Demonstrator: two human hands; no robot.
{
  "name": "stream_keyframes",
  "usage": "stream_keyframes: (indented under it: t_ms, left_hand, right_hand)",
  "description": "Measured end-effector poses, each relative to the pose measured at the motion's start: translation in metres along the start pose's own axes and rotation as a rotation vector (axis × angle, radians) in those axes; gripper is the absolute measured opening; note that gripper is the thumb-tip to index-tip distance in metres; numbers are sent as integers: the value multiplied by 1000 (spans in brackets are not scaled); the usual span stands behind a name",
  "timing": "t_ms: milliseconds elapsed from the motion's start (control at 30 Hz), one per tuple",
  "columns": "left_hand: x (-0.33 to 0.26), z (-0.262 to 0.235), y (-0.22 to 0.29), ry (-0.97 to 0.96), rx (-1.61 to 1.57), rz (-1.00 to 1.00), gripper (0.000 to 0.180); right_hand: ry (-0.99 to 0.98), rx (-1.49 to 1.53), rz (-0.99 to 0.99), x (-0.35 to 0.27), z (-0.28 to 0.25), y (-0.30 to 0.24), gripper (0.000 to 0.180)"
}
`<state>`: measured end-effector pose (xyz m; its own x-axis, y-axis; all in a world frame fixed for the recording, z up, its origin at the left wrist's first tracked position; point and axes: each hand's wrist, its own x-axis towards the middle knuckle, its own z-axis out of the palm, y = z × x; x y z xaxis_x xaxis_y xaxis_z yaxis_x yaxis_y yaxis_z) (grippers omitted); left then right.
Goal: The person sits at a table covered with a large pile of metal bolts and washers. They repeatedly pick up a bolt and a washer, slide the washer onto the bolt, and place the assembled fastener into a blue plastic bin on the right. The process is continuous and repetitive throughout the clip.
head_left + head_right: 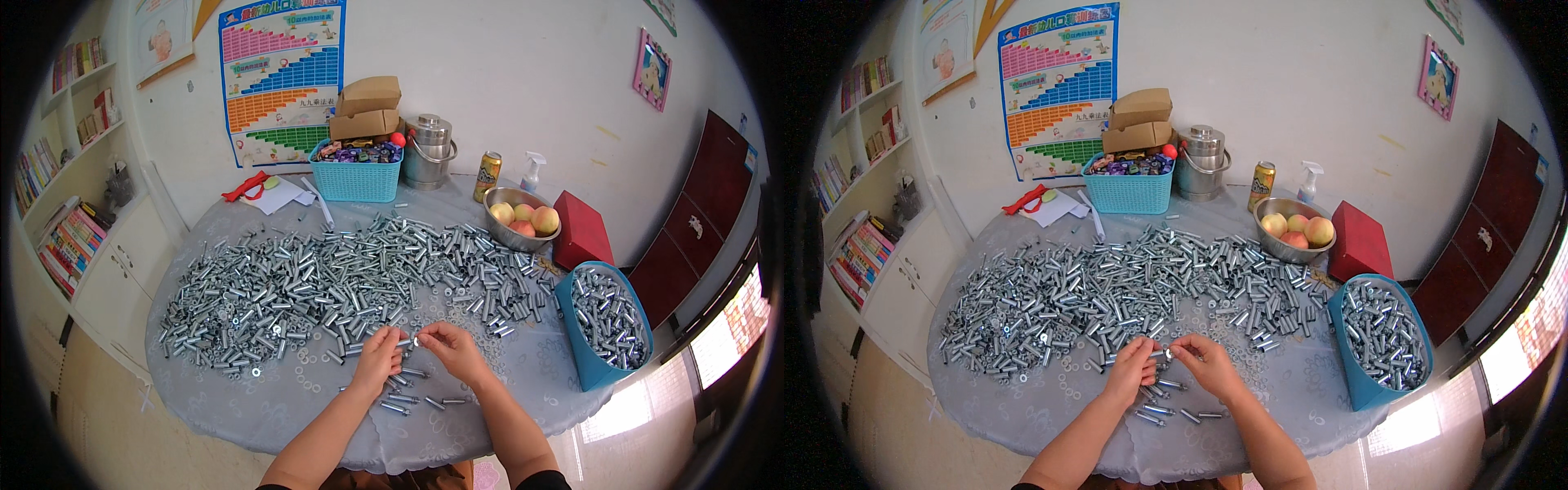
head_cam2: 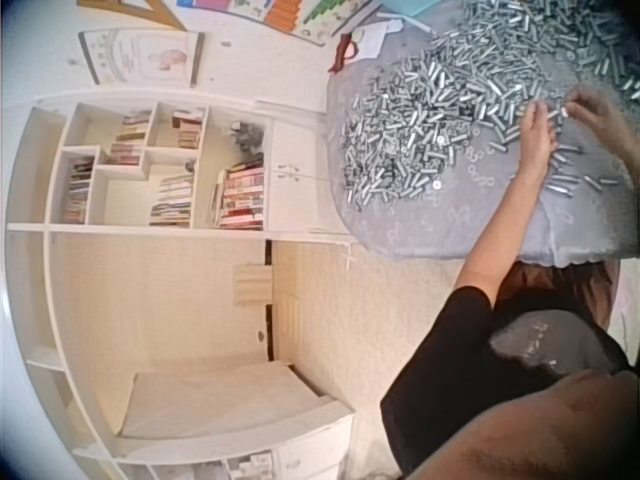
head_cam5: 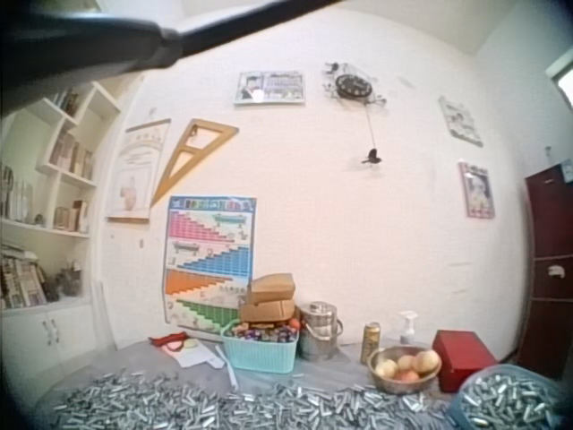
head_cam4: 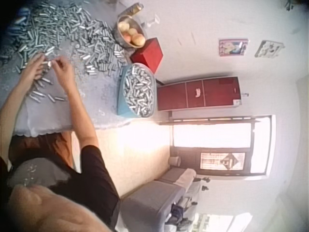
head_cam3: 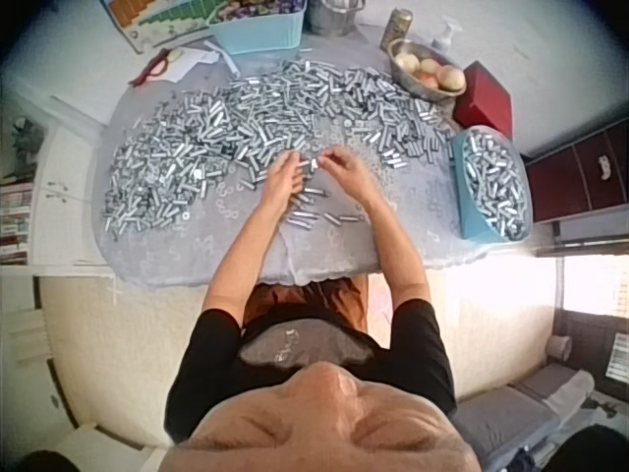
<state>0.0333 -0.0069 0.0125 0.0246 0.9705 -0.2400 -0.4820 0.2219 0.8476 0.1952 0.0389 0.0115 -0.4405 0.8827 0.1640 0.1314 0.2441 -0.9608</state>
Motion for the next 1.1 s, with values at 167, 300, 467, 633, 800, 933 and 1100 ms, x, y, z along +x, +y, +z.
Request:
stream_keyframes:
  t_ms: [167,300,467,633,800,933,1100]
  left_hand:
    - [1,-2,-2,-38,-95,-36,23]
    - [3,-4,-4,-45,-146,-51,23]
    - [3,-3,-3,-5,-137,-39,22]
    - [1,1,-2,-24,-52,-28,21]
    - [-2,2,-1,-54,18,-11,23]
    - [-2,1,0,-81,-5,5,19]
    - [2,1,0,-119,43,148,18]
  right_hand:
    - [83,-10,-37,0,3,-1,16]
    - [161,-41,-127,0,7,-4,14]
    - [110,-94,-121,-1,5,-8,18]
    - [74,-41,-72,-3,4,-11,20]
    - [-41,116,14,-1,-3,-3,18]
    - [-80,204,56,-1,-9,-4,16]
    - [44,313,77,1,-20,-6,14]
